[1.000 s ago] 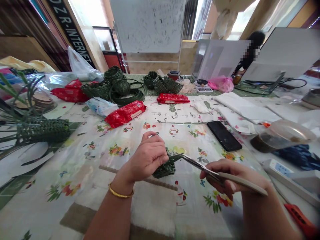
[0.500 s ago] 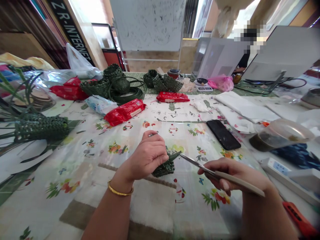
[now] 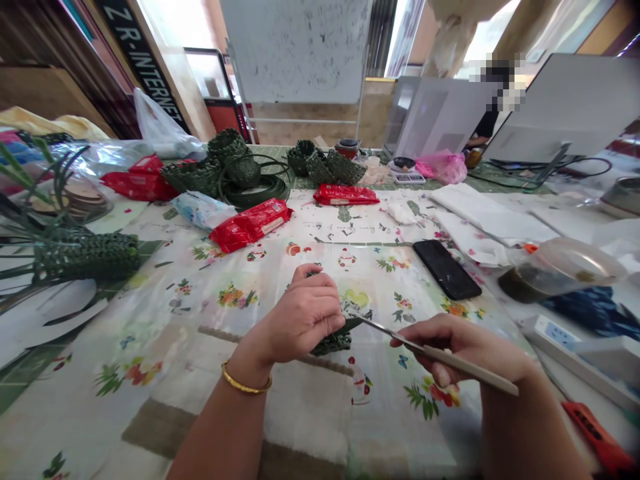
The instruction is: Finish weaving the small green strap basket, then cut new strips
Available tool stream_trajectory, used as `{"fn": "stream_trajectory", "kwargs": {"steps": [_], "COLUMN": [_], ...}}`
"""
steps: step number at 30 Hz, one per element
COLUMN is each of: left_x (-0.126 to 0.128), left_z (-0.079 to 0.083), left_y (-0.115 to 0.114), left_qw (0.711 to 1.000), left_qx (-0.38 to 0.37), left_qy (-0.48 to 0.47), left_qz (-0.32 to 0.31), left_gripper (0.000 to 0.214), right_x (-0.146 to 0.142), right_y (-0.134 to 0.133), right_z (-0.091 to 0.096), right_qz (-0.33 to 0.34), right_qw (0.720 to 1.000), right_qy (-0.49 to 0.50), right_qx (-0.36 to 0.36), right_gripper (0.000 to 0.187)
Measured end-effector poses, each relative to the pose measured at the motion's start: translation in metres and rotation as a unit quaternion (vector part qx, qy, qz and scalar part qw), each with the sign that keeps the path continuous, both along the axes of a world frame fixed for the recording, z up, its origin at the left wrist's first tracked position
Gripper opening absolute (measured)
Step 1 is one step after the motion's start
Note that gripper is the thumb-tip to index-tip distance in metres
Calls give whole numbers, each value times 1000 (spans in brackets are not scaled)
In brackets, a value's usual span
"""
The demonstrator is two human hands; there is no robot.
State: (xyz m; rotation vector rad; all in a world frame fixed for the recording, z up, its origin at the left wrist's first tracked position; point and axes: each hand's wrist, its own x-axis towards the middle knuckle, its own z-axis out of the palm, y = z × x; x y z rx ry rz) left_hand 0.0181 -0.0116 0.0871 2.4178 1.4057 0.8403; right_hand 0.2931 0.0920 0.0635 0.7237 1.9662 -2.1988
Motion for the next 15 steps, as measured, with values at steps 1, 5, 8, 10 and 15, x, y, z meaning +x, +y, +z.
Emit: {"fn": "stream_trajectory", "kwargs": {"steps": [1, 5, 8, 10, 15], "left_x": [0, -2, -2, -2, -3], "left_z": [0, 1, 1, 1, 0], "left_y": [0, 1, 1, 1, 1], "left_qw": [1000, 1000, 1000, 1000, 1000], "left_qx": [-1, -6, -10, -10, -5], "left_qy": [-1, -4, -9, -12, -9], "left_qz": [-1, -1, -5, -8, -7], "left_gripper": [31, 31, 31, 32, 32], "right_x": [-1, -4, -4, -4, -2], "right_y": [0, -1, 0, 1, 3], "right_z": [1, 3, 5, 5, 5], "right_qz": [1, -10, -13, -10, -16], "right_qw": [1000, 1000, 1000, 1000, 1000], "right_qy": [-3, -10, -5, -5, -19], "right_qx": [2, -16, -5, 3, -12], "right_gripper": [52, 54, 57, 57, 53]}}
